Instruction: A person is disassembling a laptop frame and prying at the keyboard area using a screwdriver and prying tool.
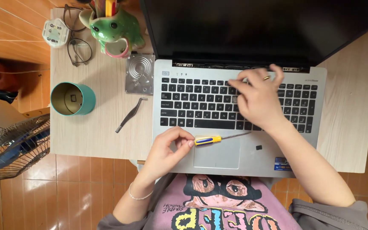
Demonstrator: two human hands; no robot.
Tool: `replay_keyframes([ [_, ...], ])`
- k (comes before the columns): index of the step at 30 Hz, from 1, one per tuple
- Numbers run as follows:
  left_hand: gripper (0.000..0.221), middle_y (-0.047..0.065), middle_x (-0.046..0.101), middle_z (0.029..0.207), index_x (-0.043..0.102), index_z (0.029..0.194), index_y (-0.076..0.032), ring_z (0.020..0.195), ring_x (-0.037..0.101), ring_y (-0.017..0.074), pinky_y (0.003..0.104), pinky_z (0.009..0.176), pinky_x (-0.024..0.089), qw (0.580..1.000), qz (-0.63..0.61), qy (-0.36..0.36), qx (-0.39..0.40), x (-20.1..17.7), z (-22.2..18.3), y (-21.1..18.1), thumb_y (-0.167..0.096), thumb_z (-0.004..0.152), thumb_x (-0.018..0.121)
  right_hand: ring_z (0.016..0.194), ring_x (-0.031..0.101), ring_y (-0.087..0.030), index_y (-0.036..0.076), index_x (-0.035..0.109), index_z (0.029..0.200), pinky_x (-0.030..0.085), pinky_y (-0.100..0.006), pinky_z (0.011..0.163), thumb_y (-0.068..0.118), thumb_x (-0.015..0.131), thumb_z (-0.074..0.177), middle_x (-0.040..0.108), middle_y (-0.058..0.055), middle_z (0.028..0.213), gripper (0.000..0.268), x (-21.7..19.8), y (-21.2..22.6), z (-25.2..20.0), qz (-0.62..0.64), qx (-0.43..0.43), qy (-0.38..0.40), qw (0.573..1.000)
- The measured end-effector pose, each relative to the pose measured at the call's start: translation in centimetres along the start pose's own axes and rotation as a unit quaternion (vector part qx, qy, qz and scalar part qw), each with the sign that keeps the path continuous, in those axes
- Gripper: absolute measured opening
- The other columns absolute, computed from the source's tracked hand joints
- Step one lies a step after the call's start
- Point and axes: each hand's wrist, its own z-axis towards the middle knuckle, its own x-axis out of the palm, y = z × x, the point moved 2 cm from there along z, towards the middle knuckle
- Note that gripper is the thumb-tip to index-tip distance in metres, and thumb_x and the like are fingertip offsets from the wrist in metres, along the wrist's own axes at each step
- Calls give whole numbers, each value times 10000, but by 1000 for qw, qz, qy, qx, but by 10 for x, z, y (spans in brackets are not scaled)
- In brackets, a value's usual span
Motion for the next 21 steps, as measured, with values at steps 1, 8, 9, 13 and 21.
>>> replay_keyframes([
  [1,99,10,627,824,724,961,-25,746,539,100,244,703,476,1000,-1,1,-3,1,-2,2,-115,921,722,1117,566,-266,94,771,1098,191,-588,1176,-11,643,822,611,-32,1083,323,2,-1,-1,1,2,3,1000],
  [8,93,13,608,815,718,949,-13,733,514,104,250,688,459,1000,-15,9,-5,2,-3,9,-99,915,724,1099,582,-246,62,743,956,218,-585,1228,55,649,830,605,-51,1027,158,29,7,-1,-133,-52,43,989],
  [9,95,9,611,813,719,954,-13,742,525,101,249,694,465,1000,-14,9,-4,2,-3,6,-102,919,724,1095,588,-256,67,720,870,223,-590,1222,115,659,838,608,-68,1020,84,32,16,0,-220,-82,60,970],
  [13,103,9,586,793,713,953,-6,714,490,100,248,666,438,1000,-6,17,7,7,-1,13,-100,916,727,1088,593,-245,63,731,865,217,-591,1224,164,611,859,607,-60,997,157,33,25,6,-356,-143,44,922],
  [21,102,3,601,823,721,968,-5,706,492,88,235,642,433,999,-37,32,24,9,-7,21,-98,927,725,1111,578,-261,101,786,943,166,-613,1241,-37,597,847,611,-6,993,253,8,-6,12,-23,20,24,999],
])
